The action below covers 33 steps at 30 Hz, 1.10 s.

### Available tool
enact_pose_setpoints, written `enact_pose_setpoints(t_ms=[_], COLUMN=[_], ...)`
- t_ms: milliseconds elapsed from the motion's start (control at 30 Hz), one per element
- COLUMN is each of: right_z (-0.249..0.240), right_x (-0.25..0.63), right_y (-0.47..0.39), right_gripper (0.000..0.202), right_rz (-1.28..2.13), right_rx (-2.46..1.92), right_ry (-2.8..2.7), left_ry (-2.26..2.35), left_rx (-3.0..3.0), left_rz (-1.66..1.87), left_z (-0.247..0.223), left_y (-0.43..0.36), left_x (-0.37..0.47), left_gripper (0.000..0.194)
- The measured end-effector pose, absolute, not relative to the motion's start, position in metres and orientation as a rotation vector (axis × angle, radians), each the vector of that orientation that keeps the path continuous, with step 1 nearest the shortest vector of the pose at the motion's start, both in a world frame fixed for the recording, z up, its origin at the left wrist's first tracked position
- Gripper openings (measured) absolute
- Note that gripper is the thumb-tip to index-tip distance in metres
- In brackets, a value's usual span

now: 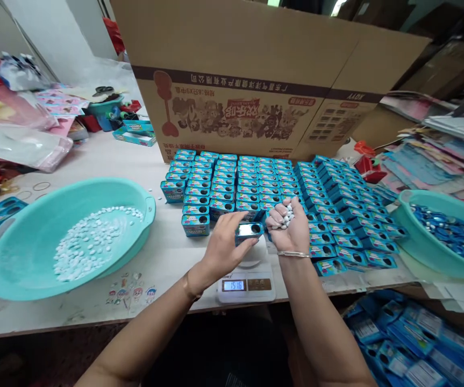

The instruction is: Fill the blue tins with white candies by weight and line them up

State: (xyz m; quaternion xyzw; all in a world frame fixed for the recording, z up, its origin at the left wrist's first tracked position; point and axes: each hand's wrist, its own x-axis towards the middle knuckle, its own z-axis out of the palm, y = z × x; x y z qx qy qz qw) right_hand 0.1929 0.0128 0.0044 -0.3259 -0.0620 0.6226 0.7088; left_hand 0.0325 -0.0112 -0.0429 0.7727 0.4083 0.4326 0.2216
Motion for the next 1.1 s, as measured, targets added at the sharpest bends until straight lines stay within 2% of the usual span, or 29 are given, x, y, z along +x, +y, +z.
enact_pose_setpoints(t_ms=[167,233,467,633,867,1100], right_z=[0.001,-0.001,-0.002,-0.003,-0.007,0.008], right_x=[0.190,0.191,0.185,0.186,0.192,0.195], right_y=[0.020,0.022,0.025,0.023,0.020,0.022], right_gripper=[0.040,0.039,0.038,0.039,0.039,0.041], right_rz=[1.392,1.419,1.366,1.303,1.284,1.232], right_rx=[-0.731,-0.700,-0.630,-0.639,-0.571,-0.504], right_ry=[-0.169,-0.152,0.053,0.054,0.070,0.137], left_ry=[1.194,1.245,1.255,1.278,1.302,1.372], left_rx=[2.127,2.158,2.324,2.415,2.549,2.772], left_rz=[1.152,1.148,1.103,0.896,0.663,0.829], left_z=[-0.032,-0.028,-0.017,-0.009,0.003,0.009], left_y=[0.008,0.008,0.008,0.012,0.012,0.008], left_x=[0.058,0.061,0.072,0.081,0.090,0.107], left_gripper=[0.014,0.007,0.010,0.016,0.013,0.019])
